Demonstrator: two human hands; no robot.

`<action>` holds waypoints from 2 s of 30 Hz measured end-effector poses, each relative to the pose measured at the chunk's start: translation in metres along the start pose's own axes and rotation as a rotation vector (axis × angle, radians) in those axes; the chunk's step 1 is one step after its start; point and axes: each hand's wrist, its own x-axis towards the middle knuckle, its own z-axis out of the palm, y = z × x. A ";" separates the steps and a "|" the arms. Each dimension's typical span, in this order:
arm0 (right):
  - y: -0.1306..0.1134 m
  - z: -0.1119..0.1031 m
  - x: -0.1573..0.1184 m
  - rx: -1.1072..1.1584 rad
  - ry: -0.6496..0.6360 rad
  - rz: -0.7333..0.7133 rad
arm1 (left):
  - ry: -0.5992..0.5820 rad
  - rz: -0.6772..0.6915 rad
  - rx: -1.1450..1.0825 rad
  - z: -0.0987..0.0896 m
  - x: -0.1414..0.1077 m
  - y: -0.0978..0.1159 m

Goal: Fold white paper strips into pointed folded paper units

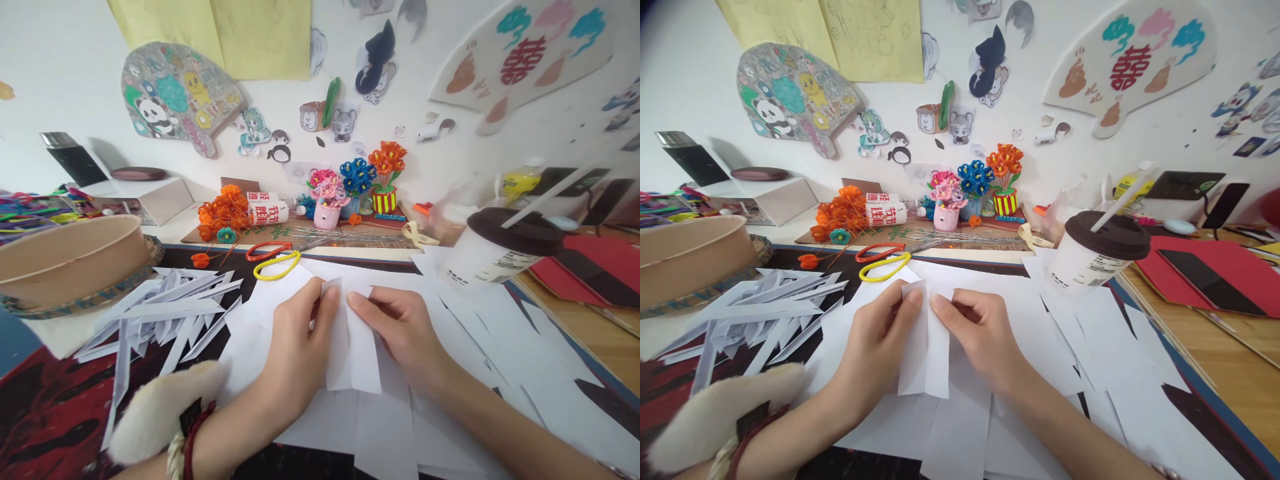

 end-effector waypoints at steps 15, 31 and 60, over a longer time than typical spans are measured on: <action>0.003 -0.011 0.012 -0.003 -0.097 0.031 | -0.087 -0.064 -0.031 -0.006 0.012 -0.003; 0.008 -0.014 0.012 0.125 -0.213 0.162 | -0.155 -0.102 -0.144 -0.003 0.010 -0.005; 0.007 -0.012 0.012 0.076 -0.169 0.029 | -0.093 -0.081 -0.138 -0.002 0.006 -0.008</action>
